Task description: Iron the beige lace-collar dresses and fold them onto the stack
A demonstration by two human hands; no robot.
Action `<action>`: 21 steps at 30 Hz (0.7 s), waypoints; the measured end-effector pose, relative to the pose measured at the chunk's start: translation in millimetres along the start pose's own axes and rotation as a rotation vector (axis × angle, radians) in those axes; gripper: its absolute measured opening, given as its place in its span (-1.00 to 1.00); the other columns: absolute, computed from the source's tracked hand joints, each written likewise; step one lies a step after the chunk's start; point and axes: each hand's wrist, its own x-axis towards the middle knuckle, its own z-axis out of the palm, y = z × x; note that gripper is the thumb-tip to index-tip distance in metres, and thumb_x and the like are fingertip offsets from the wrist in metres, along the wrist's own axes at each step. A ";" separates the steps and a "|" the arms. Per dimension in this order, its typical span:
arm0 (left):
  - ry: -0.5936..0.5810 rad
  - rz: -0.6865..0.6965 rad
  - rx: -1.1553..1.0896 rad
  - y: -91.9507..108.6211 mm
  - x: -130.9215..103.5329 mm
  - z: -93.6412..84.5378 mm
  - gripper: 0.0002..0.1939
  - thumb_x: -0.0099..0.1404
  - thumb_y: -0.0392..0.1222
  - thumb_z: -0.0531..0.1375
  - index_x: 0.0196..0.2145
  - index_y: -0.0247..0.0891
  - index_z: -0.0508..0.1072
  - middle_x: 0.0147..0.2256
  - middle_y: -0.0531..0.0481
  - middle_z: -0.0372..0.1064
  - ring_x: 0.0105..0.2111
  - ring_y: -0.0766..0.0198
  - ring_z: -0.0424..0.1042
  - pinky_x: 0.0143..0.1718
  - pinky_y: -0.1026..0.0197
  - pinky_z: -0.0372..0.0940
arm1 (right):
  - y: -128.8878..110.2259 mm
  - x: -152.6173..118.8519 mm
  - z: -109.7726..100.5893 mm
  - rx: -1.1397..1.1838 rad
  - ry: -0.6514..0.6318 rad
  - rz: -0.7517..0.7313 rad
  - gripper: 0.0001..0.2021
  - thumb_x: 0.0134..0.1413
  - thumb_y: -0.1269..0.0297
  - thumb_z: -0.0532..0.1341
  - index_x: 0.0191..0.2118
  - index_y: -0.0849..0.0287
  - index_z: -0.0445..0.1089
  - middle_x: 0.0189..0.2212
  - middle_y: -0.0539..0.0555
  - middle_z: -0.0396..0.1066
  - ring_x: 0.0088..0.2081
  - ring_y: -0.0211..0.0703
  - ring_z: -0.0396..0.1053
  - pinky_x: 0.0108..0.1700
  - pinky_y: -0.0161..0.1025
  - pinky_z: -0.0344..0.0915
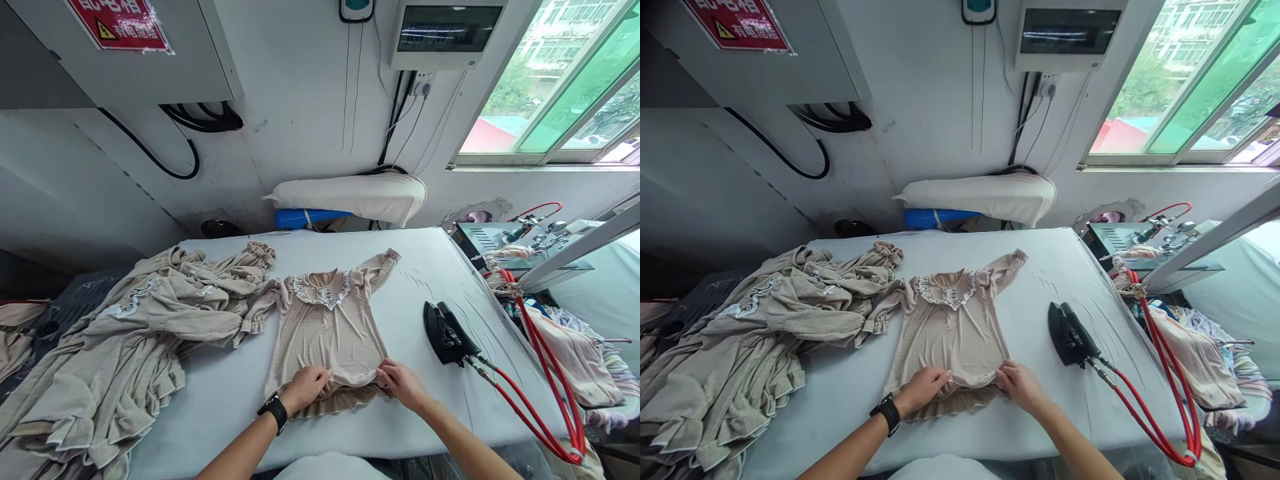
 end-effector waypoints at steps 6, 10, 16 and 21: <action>0.012 0.356 0.152 4.9 -15.0 15.2 -0.47 0.32 0.02 0.31 0.20 -0.07 0.36 0.11 -0.12 0.48 0.08 -0.04 0.43 0.08 0.02 0.24 | -24.7 -4.2 -2.2 -0.093 -0.025 -0.098 -0.48 0.05 0.28 0.32 0.17 -0.02 0.32 0.04 0.07 0.45 0.08 0.06 0.38 0.13 -0.04 0.24; 0.068 0.274 0.202 8.7 -9.9 30.6 -0.65 0.33 -0.32 0.19 0.06 -0.12 0.41 0.00 -0.10 0.50 0.03 0.01 0.43 0.05 0.03 0.24 | -28.3 2.6 10.0 -0.122 -0.029 -0.046 -0.58 0.11 0.42 0.20 0.09 -0.02 0.34 -0.03 0.01 0.45 0.02 -0.06 0.41 0.04 -0.15 0.27; 0.046 0.240 0.233 7.7 -3.0 33.7 -0.83 0.26 -0.37 0.21 -0.21 -0.18 0.39 -0.19 -0.07 0.50 -0.14 0.03 0.46 -0.18 0.07 0.22 | -14.8 5.1 29.5 -0.191 -0.122 -0.095 -0.75 0.08 0.52 0.19 -0.16 0.03 0.33 -0.15 -0.01 0.46 -0.11 -0.08 0.45 -0.16 -0.22 0.23; 0.015 0.442 0.420 -1.8 -20.1 48.7 -0.82 0.51 -0.31 0.03 -0.13 -0.18 0.43 -0.17 -0.14 0.50 -0.21 0.03 0.44 -0.21 0.01 0.21 | -14.6 -8.9 38.8 -0.262 -0.170 -0.141 -0.75 0.10 0.56 0.17 -0.16 0.06 0.32 -0.12 0.06 0.47 -0.11 -0.03 0.45 -0.20 -0.19 0.21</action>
